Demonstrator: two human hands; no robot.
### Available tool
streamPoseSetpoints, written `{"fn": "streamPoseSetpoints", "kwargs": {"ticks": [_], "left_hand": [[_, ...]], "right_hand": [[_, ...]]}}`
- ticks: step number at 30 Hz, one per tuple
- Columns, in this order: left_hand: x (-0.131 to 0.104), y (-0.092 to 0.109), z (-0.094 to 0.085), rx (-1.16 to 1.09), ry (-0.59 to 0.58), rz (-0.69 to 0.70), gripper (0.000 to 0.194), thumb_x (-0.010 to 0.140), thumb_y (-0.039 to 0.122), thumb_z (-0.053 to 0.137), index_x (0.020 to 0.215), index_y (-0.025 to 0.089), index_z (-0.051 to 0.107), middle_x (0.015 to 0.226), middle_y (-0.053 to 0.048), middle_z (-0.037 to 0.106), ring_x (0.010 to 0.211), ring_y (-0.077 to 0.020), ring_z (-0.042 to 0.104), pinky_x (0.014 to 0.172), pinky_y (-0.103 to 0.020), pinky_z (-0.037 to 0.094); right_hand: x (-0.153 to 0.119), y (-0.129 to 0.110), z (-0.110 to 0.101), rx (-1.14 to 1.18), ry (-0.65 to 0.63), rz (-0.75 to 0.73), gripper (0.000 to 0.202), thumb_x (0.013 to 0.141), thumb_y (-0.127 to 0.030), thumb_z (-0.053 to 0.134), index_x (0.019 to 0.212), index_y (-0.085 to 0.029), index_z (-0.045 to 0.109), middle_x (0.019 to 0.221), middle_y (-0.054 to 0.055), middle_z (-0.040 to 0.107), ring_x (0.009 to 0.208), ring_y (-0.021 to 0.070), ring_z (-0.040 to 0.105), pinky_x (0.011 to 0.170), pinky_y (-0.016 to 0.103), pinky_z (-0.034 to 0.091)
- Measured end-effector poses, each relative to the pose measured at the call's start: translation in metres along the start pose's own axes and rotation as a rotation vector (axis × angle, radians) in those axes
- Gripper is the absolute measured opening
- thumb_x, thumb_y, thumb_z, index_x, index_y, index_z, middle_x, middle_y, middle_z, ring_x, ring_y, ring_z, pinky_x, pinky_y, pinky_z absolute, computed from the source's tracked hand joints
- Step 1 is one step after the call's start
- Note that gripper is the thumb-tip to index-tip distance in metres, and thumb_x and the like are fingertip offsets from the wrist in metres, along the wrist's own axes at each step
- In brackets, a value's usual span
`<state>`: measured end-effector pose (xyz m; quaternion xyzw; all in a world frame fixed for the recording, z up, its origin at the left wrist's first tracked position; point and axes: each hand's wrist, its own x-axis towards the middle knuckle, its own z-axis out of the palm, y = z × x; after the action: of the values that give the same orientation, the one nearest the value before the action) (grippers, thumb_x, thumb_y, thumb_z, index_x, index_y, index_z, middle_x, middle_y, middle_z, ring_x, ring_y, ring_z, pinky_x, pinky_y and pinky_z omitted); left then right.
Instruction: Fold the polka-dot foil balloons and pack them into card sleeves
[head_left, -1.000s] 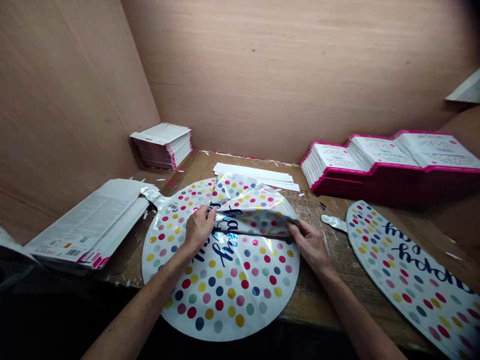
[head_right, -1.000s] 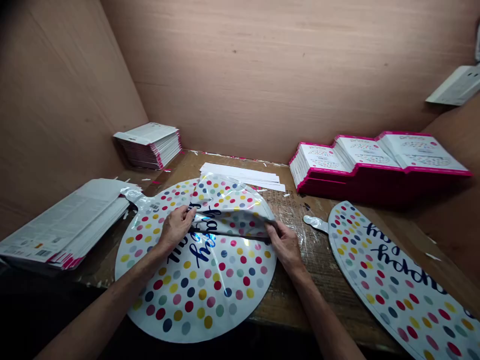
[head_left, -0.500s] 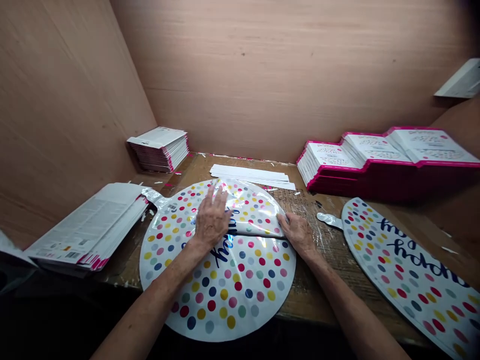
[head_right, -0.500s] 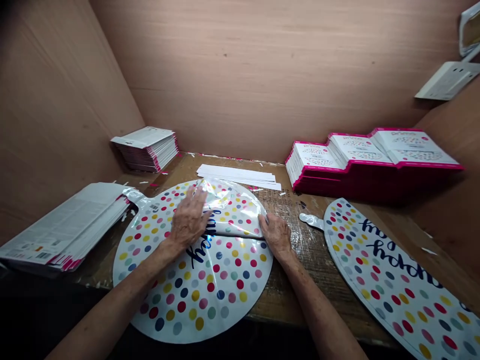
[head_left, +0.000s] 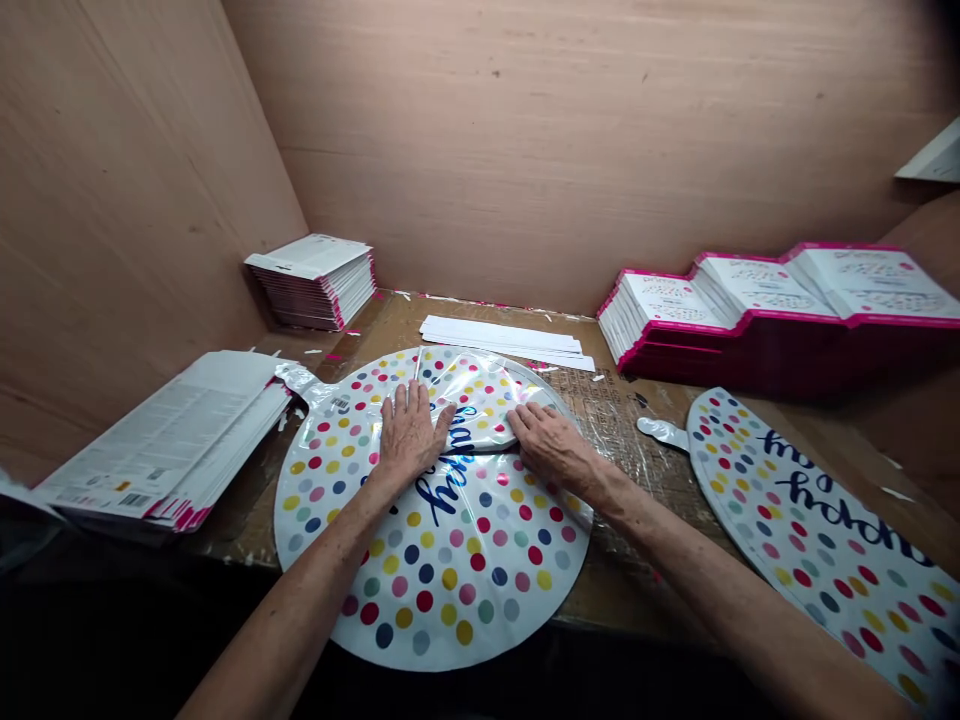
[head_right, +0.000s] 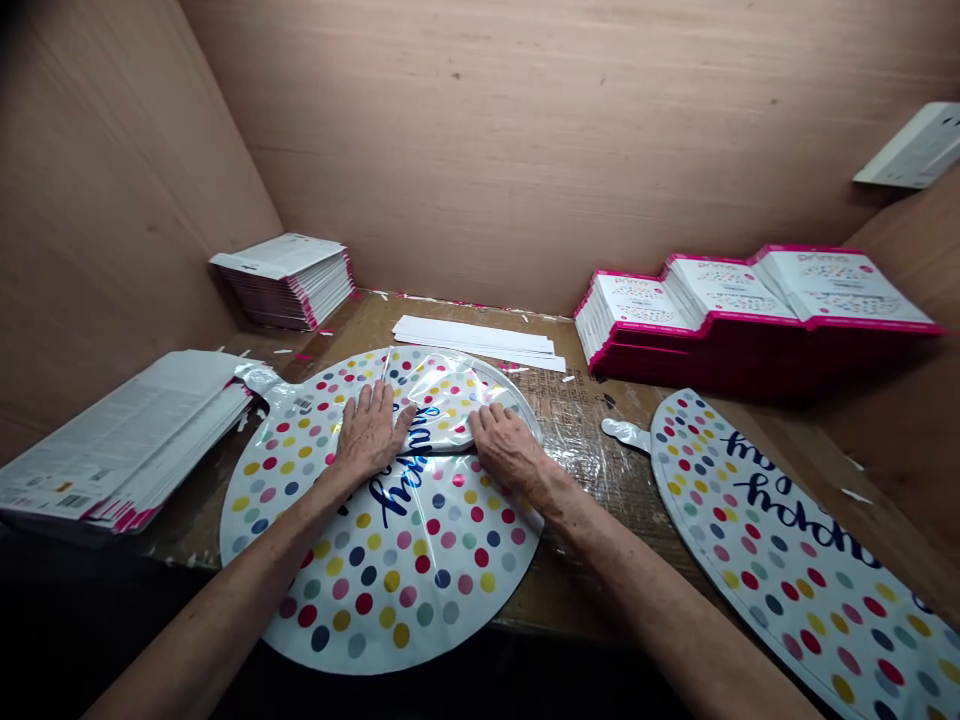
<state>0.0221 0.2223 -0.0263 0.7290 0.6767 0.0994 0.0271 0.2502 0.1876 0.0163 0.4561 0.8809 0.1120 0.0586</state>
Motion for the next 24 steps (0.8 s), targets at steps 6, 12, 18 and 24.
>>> {"fn": "streamPoseSetpoints", "kwargs": {"ticks": [6,12,18,24], "left_hand": [[0.003,0.001,0.007,0.042,0.01,-0.02,0.079,0.097,0.058,0.013,0.151,0.002,0.031,0.159,-0.019,0.027,0.147,-0.0347,0.022,0.12,-0.053,0.015],[0.008,0.002,0.003,0.016,-0.038,-0.039,0.082,0.096,0.061,0.014,0.151,0.001,0.029,0.16,-0.019,0.023,0.149,-0.036,0.016,0.12,-0.055,0.011],[0.016,-0.02,-0.007,-0.073,-0.178,0.076,0.077,0.097,0.059,0.012,0.153,0.009,0.027,0.163,-0.012,0.019,0.151,-0.0269,0.013,0.121,-0.046,0.012],[0.021,-0.015,-0.016,-0.078,-0.106,0.055,0.071,0.096,0.054,0.03,0.149,0.008,0.034,0.159,-0.017,0.028,0.149,-0.0322,0.019,0.12,-0.053,0.015]], "right_hand": [[-0.007,0.008,0.01,-0.02,0.047,0.025,0.056,0.082,-0.009,0.049,0.137,-0.004,0.047,0.135,0.024,0.054,0.127,0.0358,0.048,0.108,0.05,0.035],[-0.01,0.022,0.007,0.04,-0.124,0.083,0.043,0.093,-0.004,0.033,0.132,-0.008,0.053,0.135,0.021,0.056,0.123,0.0286,0.055,0.1,0.041,0.046],[-0.035,0.003,-0.031,0.033,-0.302,0.255,0.029,0.088,-0.002,0.046,0.101,-0.009,0.07,0.101,0.022,0.071,0.094,0.0296,0.07,0.077,0.036,0.054],[-0.065,-0.013,-0.058,0.042,-0.418,0.424,0.026,0.082,0.004,0.051,0.086,-0.007,0.074,0.088,0.022,0.074,0.083,0.034,0.072,0.07,0.044,0.055]]}}
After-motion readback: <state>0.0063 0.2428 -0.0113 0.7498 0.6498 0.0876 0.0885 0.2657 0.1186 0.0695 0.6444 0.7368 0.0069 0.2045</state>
